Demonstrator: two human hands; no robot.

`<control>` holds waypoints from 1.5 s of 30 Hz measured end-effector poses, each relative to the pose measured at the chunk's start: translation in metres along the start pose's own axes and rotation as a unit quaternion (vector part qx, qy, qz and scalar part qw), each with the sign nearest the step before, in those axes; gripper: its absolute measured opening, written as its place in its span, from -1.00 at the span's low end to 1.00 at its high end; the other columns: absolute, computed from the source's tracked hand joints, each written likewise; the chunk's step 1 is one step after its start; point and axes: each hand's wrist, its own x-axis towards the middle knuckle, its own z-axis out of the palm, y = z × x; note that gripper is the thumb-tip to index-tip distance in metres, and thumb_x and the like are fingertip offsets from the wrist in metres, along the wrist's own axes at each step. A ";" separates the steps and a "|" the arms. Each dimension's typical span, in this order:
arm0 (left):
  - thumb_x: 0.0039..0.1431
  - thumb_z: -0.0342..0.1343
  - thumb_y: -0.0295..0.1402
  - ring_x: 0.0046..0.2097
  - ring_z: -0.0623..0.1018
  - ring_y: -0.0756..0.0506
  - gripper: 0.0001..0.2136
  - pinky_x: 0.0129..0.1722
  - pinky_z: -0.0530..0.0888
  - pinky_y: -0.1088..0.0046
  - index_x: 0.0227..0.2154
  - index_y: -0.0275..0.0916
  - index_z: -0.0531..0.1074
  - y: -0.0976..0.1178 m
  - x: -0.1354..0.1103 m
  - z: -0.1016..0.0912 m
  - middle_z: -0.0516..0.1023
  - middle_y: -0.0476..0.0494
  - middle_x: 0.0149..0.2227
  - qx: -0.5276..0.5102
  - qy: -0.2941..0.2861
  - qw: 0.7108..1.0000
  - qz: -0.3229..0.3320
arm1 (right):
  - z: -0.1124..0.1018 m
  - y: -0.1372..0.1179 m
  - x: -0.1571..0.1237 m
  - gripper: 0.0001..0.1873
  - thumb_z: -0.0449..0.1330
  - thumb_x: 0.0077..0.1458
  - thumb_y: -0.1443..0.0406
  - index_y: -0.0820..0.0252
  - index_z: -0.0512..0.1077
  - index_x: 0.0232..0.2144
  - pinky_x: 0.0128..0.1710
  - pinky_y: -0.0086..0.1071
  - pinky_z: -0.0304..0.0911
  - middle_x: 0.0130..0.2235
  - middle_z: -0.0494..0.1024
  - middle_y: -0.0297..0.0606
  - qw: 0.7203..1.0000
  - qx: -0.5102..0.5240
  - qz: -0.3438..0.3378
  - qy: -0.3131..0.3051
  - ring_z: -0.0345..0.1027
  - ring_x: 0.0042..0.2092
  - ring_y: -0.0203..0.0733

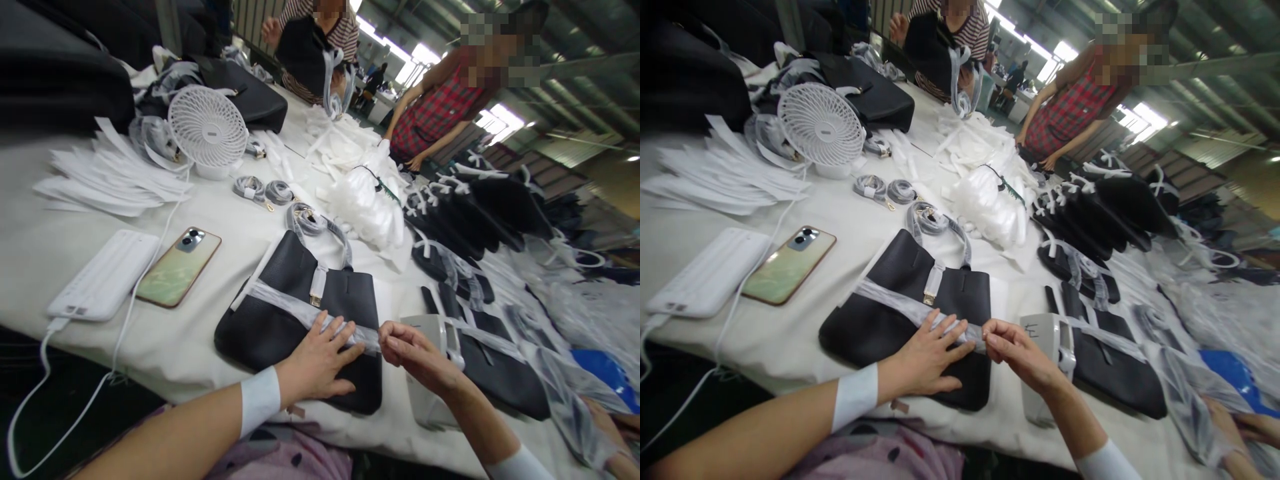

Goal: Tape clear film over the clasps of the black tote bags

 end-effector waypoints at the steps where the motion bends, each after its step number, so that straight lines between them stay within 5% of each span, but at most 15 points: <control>1: 0.23 -0.06 0.09 0.30 0.10 -0.39 -0.36 0.25 -0.07 -0.16 0.27 -0.14 0.08 0.000 0.000 -0.001 0.05 -0.30 0.33 0.000 0.000 1.000 -0.001 | 0.000 0.001 0.000 -0.60 0.31 0.02 0.01 0.21 0.36 -0.38 -0.52 -0.42 -0.13 -0.57 0.18 -0.45 1.000 0.015 0.000 0.002 -0.05 -0.52 -0.38; 11: 0.21 0.05 0.02 0.27 0.17 -0.38 -0.43 0.22 -0.02 -0.21 0.21 -0.12 0.21 0.007 0.009 0.007 0.17 -0.30 0.28 0.071 0.009 0.997 -0.023 | 0.012 0.024 -0.014 -0.80 0.30 0.07 0.20 0.12 0.39 -0.29 -0.62 -0.50 -0.21 -0.66 -0.09 -0.58 0.947 0.322 0.000 0.017 -0.35 -0.62 -0.43; 15: 0.17 0.13 0.00 0.25 0.19 -0.33 -0.43 0.22 0.07 -0.15 0.12 -0.27 0.31 0.008 0.022 0.003 0.21 -0.38 0.24 0.110 -0.002 0.993 0.034 | 0.014 0.035 -0.025 -0.82 0.28 0.11 0.23 0.13 0.41 -0.25 -0.64 -0.56 -0.23 -0.67 -0.12 -0.61 0.916 0.401 -0.007 0.008 -0.40 -0.63 -0.46; 18: 0.23 0.11 -0.13 0.04 0.39 -0.26 -0.60 0.04 0.34 0.15 -0.07 -0.39 0.43 0.004 0.036 -0.001 0.39 -0.40 0.05 0.040 -0.042 0.994 0.095 | 0.014 0.042 -0.030 -0.88 0.26 0.14 0.24 0.13 0.41 -0.27 -0.66 -0.58 -0.23 -0.69 -0.14 -0.62 0.902 0.432 -0.020 -0.008 -0.41 -0.65 -0.47; 20: 0.29 0.04 -0.21 -0.14 0.45 -0.17 -0.71 -0.12 0.39 0.30 -0.17 -0.36 0.47 -0.002 0.046 -0.002 0.43 -0.30 -0.10 -0.101 -0.074 0.988 0.088 | 0.013 0.046 -0.032 -0.90 0.24 0.16 0.24 0.13 0.42 -0.27 -0.67 -0.59 -0.23 -0.70 -0.14 -0.62 0.894 0.446 -0.024 -0.019 -0.41 -0.67 -0.48; 24: 0.36 -0.12 -0.24 -0.26 0.46 -0.05 -0.70 -0.18 0.39 0.43 -0.11 -0.27 0.46 -0.010 0.060 0.001 0.45 -0.15 -0.24 -0.405 -0.089 0.910 -0.017 | 0.010 0.057 -0.032 -0.88 0.24 0.17 0.24 0.12 0.43 -0.23 -0.68 -0.60 -0.25 -0.71 -0.12 -0.63 0.886 0.463 -0.014 -0.027 -0.42 -0.67 -0.47; 29: 0.24 0.05 -0.27 -0.16 0.49 -0.07 -0.62 -0.13 0.39 0.44 0.07 -0.32 0.37 -0.015 0.066 0.003 0.51 -0.17 -0.19 -0.642 -0.131 0.742 -0.138 | 0.006 0.072 -0.025 -0.86 0.19 0.20 0.18 0.09 0.42 -0.23 -0.69 -0.59 -0.25 -0.71 -0.15 -0.62 0.887 0.461 0.004 -0.023 -0.46 -0.67 -0.43; 32: 0.15 0.17 -0.22 -0.03 0.45 -0.13 -0.64 0.02 0.33 0.39 -0.04 -0.29 0.49 -0.018 0.067 0.002 0.49 -0.20 -0.06 -0.658 -0.119 0.736 -0.105 | 0.007 0.078 -0.019 -0.85 0.15 0.22 0.15 0.08 0.41 -0.28 -0.68 -0.59 -0.25 -0.71 -0.16 -0.61 0.890 0.455 0.012 -0.030 -0.48 -0.67 -0.42; 36: 0.09 0.23 -0.13 -0.05 0.43 -0.14 -0.66 0.06 0.27 0.38 -0.15 -0.26 0.55 -0.021 0.067 0.000 0.48 -0.15 -0.16 -0.655 -0.114 0.743 -0.078 | 0.010 0.080 -0.009 -0.82 0.16 0.21 0.13 0.10 0.39 -0.32 -0.68 -0.58 -0.27 -0.71 -0.13 -0.60 0.888 0.455 0.017 -0.058 -0.47 -0.67 -0.41; 45: 0.00 0.28 -0.07 -0.31 0.42 -0.03 -0.65 -0.18 0.34 0.43 -0.47 -0.31 0.43 -0.012 0.068 0.008 0.46 -0.06 -0.42 -0.703 -0.117 0.681 -0.167 | 0.011 0.074 -0.009 -0.84 0.16 0.23 0.18 0.14 0.35 -0.27 -0.68 -0.57 -0.28 -0.71 -0.06 -0.63 0.871 0.489 0.005 -0.043 -0.42 -0.67 -0.44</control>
